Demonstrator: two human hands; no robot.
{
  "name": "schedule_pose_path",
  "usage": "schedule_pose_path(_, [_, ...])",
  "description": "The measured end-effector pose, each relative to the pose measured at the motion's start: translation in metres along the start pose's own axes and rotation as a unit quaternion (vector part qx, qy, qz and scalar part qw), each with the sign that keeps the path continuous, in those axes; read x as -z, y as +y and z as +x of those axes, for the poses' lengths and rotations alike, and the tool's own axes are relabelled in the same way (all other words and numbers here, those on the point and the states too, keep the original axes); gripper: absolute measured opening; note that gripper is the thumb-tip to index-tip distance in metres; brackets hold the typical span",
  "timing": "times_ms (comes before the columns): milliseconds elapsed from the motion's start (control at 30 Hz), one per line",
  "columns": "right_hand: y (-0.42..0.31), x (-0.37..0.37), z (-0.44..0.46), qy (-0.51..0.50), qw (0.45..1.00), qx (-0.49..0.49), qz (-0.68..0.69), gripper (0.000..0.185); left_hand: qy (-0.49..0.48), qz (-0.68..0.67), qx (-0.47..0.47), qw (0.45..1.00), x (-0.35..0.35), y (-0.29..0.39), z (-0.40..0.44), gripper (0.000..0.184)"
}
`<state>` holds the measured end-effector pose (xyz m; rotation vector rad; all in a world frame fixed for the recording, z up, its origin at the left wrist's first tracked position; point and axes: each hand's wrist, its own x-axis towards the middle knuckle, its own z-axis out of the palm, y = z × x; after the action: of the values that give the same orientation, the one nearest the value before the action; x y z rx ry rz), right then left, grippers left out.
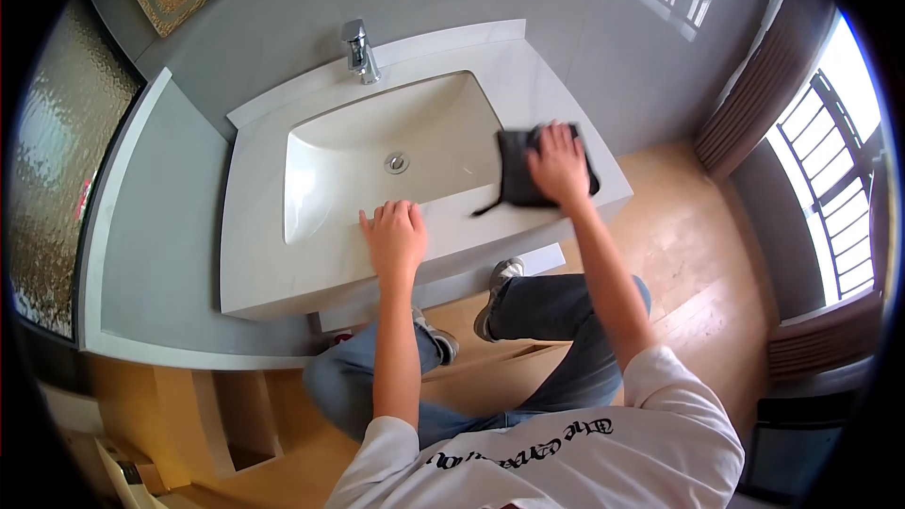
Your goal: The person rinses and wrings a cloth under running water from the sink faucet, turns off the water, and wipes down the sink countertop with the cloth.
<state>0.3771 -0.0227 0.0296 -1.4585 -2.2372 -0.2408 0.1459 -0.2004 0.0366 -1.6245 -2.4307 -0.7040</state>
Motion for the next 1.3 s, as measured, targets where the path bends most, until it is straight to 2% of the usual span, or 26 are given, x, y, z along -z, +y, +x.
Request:
schedule_pose_path(100, [-0.057,0.027,-0.052,-0.073,0.99,0.097,0.075,0.063,0.025,-0.022,-0.038,0.999,-0.009,-0.007,0.0,0.024])
schedule_pose_path(200, [-0.048,0.026,-0.04,-0.084,0.989,0.095,0.077,0.064,0.007,-0.026,-0.04,0.999,-0.001,-0.003,0.001,0.023])
schedule_pose_path(400, [0.029,-0.017,0.06,-0.063,0.994,0.069,0.056,0.061,0.026,-0.007,-0.056,0.998,0.002,-0.001,-0.002,0.018])
schedule_pose_path(700, [0.029,-0.016,0.066,-0.101,0.993,0.049,0.023,0.061,0.01,-0.027,-0.044,0.999,0.011,0.005,-0.001,0.012])
schedule_pose_path(833, [0.019,-0.008,0.037,-0.078,0.994,0.076,0.01,0.061,0.027,-0.05,-0.054,0.997,0.008,0.002,0.0,0.013])
schedule_pose_path(1000, [-0.008,0.05,-0.033,-0.136,0.976,0.159,0.051,0.061,0.007,-0.035,-0.064,0.997,0.008,0.0,0.002,0.016])
schedule_pose_path(1100, [0.001,0.043,-0.013,-0.166,0.966,0.184,0.068,0.06,-0.029,0.009,-0.046,0.999,0.009,0.003,0.004,0.018])
schedule_pose_path(1167, [0.011,0.018,0.021,-0.147,0.965,0.207,0.065,0.058,-0.048,0.041,-0.029,0.998,0.009,0.013,0.006,0.019])
schedule_pose_path(1233, [0.015,-0.013,0.067,-0.132,0.972,0.186,0.064,0.057,-0.06,0.023,-0.043,0.997,0.004,0.03,0.013,0.024])
schedule_pose_path(1300, [0.014,-0.044,0.119,-0.12,0.982,0.129,0.068,0.056,-0.005,0.009,-0.116,0.993,-0.022,0.044,0.016,0.029])
